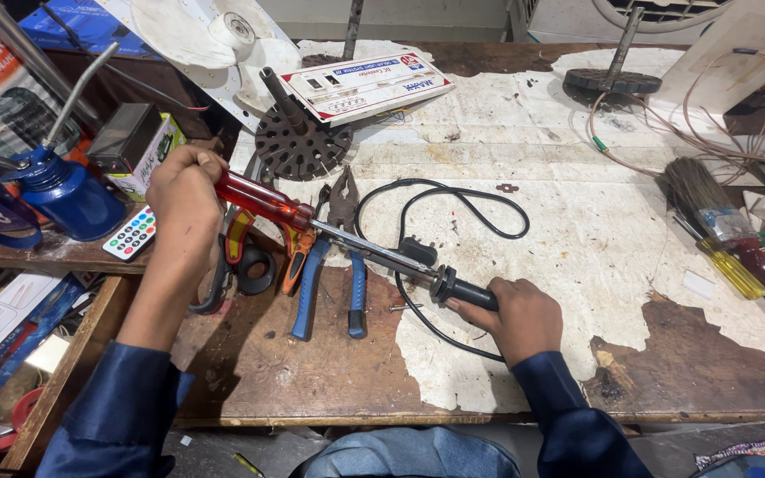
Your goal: The person disassembles a soldering iron by unscrewing the handle and removing the heating element. They then reassemble the soldering iron by inserting the heating element back into the handle and tightening the screw.
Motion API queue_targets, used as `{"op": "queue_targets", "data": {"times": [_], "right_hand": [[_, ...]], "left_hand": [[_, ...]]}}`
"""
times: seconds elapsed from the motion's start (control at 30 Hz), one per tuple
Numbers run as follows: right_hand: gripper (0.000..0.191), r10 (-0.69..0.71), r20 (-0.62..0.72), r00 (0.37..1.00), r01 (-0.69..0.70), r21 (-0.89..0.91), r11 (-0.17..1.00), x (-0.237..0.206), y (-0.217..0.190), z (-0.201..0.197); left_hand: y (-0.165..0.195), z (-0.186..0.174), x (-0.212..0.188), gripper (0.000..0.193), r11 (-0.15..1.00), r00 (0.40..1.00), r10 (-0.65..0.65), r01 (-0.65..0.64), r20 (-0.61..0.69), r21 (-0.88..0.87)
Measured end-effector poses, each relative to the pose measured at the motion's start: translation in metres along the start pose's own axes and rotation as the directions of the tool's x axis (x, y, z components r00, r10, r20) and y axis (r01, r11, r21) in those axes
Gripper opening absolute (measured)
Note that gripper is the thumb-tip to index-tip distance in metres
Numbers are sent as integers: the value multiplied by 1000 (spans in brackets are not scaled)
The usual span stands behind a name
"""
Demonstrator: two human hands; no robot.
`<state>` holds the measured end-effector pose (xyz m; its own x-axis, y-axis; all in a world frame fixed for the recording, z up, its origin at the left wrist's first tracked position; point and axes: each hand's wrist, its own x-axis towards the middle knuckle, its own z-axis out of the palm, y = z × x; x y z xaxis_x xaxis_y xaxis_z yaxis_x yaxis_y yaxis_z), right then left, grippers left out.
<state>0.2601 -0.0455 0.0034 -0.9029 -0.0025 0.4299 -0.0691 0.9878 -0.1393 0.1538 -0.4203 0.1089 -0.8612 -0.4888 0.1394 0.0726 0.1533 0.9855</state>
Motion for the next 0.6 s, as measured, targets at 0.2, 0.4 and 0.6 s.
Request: {"op": "queue_targets", "data": {"times": [0.2, 0.4, 0.6], "right_hand": [[60, -18, -18, 1000, 19, 13, 1000, 0, -1, -1], [59, 4, 10, 1000, -4, 21, 1000, 1, -2, -2], [59, -9, 8, 1000, 9, 28, 1000, -2, -10, -1]], "left_hand": [[3, -1, 1, 18, 1000, 1000, 8, -8, 5, 12], [2, -2, 1, 18, 999, 999, -43, 43, 3, -1], [5, -9, 0, 17, 1000, 999, -29, 29, 13, 8]]}}
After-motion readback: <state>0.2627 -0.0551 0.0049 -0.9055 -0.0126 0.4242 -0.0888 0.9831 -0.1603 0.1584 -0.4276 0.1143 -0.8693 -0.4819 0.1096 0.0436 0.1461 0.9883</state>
